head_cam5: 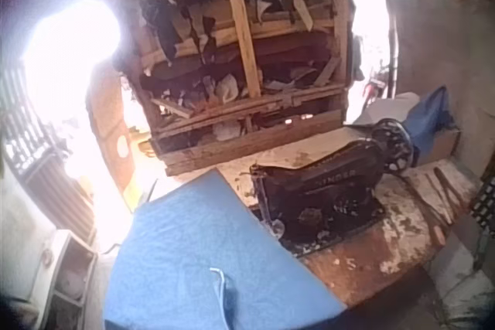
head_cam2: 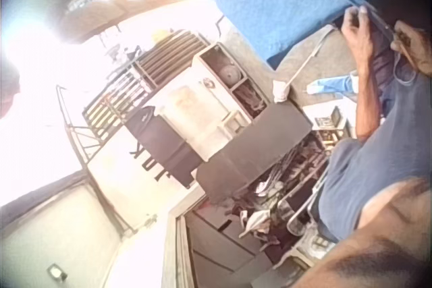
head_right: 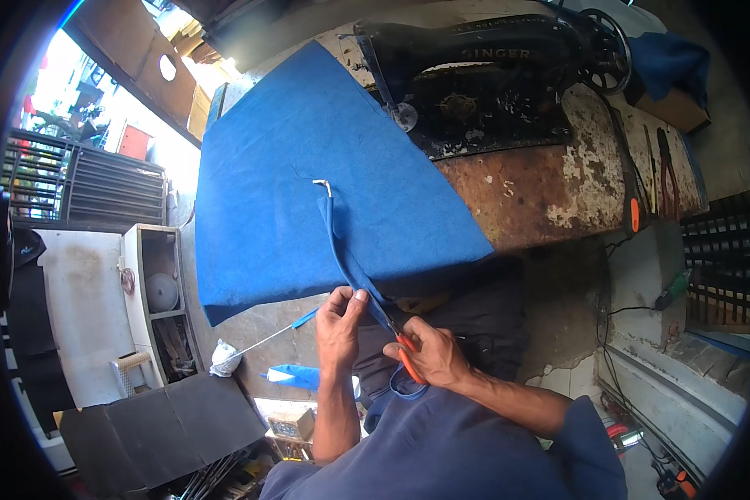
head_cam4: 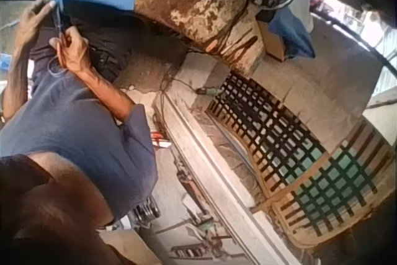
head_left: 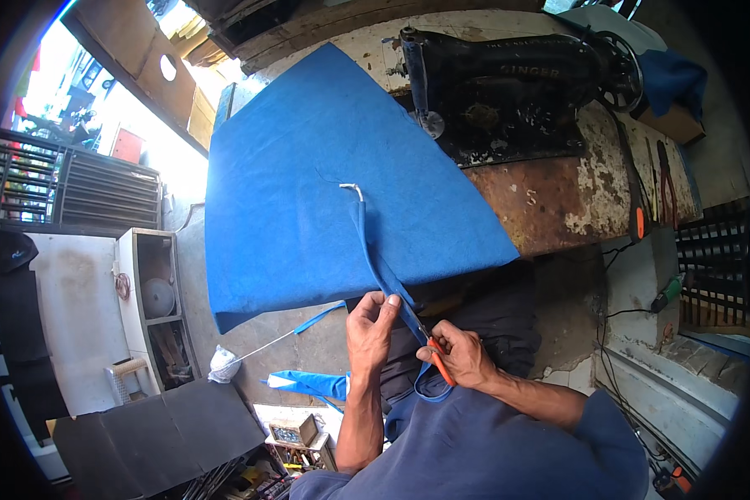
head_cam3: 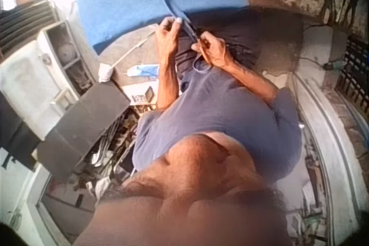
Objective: The person works with a blue fabric at a workbench, handling a strip of material, using scissors to cut it, and then positioning the fabric around a sewing machine.
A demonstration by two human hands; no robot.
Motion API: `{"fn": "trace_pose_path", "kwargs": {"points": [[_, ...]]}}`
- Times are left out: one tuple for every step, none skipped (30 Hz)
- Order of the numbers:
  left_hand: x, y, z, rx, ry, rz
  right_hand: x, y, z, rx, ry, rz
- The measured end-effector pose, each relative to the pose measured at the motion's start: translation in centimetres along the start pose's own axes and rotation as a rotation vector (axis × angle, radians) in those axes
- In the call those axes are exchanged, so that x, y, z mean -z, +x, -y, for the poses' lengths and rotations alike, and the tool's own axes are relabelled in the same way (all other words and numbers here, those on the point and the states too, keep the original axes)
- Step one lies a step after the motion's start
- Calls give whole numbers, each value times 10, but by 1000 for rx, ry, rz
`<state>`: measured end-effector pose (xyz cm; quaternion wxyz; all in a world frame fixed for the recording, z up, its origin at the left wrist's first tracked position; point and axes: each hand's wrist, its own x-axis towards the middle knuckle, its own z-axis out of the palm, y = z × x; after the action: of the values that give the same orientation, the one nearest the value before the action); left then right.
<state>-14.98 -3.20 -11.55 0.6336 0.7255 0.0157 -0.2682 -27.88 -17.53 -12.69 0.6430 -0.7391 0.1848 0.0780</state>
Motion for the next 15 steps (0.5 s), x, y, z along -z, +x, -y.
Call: {"fn": "trace_pose_path", "kwargs": {"points": [[0,-1,0,7,-12,10,0,0,0,5,-1,-2],[-1,-2,1,18,-23,20,-1,0,0,8,0,-2],[-1,-3,2,21,-58,41,-2,0,0,-26,-35,13],[-3,-4,4,25,-95,63,-2,0,0,15,18,-9],[-4,-5,6,29,-133,83,-3,1,0,21,34,-14],[-5,-6,8,28,-141,83,-3,1,0,46,38,-29],[-5,-6,9,24,-149,83,-3,1,0,33,39,-17],[-5,-5,10,34,-145,82,-3,1,0,40,26,-17],[-5,-6,11,17,-152,90,-2,0,0,73,0,-41],[-4,-6,12,16,-147,95,-2,0,0,34,12,-13],[-4,-6,12,26,-133,87,-1,-1,0,19,11,-8],[-4,-6,13,14,-148,101,-1,-2,0,-31,-19,21],[-3,-6,13,14,-155,102,0,-1,0,18,14,1],[-3,-7,13,15,-161,102,0,-1,0,30,20,3],[-2,-7,13,10,-137,122,-1,0,0,51,11,-16]]}}
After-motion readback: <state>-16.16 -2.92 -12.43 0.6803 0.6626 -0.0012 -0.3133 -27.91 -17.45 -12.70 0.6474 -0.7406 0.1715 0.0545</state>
